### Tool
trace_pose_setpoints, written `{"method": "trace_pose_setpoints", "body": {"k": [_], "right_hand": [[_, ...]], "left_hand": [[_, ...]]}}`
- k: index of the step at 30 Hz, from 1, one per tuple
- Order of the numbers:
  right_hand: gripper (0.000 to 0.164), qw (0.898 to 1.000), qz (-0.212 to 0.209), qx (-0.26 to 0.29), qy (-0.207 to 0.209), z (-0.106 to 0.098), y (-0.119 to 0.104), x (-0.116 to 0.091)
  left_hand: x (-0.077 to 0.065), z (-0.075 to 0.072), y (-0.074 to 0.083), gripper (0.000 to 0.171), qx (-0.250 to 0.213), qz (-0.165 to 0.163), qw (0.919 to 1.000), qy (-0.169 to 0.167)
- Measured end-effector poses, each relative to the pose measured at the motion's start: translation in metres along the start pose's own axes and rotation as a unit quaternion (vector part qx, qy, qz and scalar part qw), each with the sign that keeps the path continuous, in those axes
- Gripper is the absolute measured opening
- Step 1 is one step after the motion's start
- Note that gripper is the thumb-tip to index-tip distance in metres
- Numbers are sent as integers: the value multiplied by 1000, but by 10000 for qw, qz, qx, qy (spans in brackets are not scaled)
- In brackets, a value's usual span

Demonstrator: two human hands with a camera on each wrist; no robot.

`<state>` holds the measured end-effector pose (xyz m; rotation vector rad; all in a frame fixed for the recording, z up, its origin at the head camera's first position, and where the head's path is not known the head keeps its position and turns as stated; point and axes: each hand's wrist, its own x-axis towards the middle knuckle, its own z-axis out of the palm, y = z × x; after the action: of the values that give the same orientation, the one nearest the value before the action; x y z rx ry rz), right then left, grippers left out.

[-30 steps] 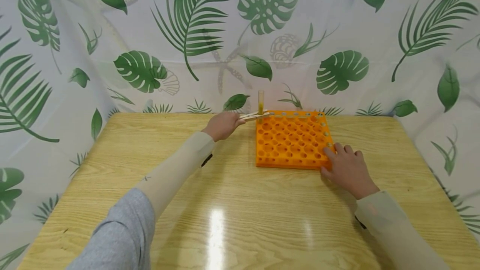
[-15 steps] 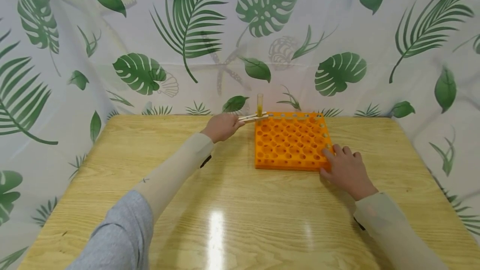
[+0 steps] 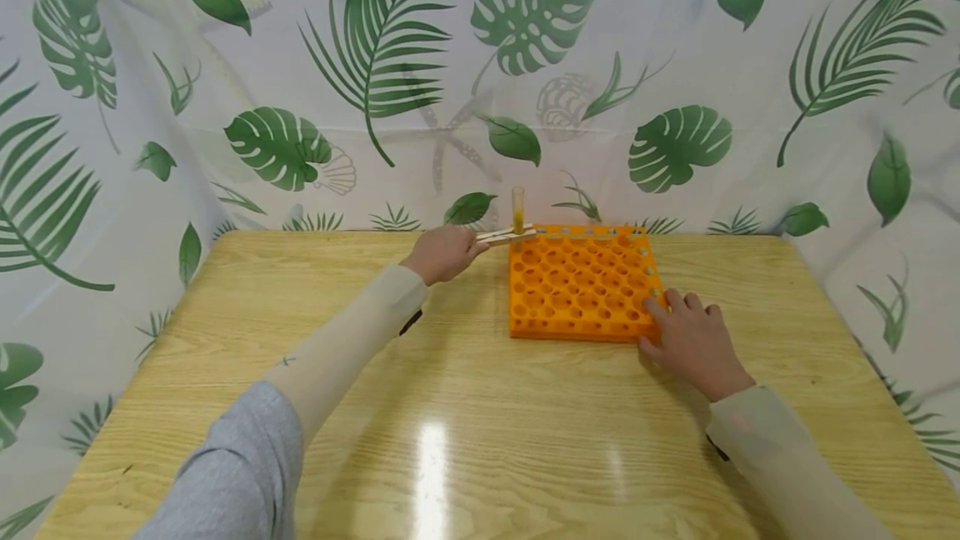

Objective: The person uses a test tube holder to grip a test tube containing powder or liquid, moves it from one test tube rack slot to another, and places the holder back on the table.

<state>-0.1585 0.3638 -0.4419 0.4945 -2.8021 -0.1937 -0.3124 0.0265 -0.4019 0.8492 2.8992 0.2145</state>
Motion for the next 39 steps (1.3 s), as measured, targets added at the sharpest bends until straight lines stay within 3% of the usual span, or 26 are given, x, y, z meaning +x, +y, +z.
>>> {"method": "trace_pose_setpoints", "body": {"k": [16,23,29,39], "right_hand": [[50,9999,15,55,82,2,1,-1],[51,10000,41,63,-1,1,0,-1],[51,10000,46,74,-37,0,0,-1],[52,9999,64,33,-130,-1,-1,0]], "left_hand": [[-3,-19,4,42,-79,63,9999,-74],[-3,-29,6,46,-10,104,9999,33],[-6,-38,8,47,116,151,9998,-68],[-17,-57,15,43,302,149,9994,-97]]}}
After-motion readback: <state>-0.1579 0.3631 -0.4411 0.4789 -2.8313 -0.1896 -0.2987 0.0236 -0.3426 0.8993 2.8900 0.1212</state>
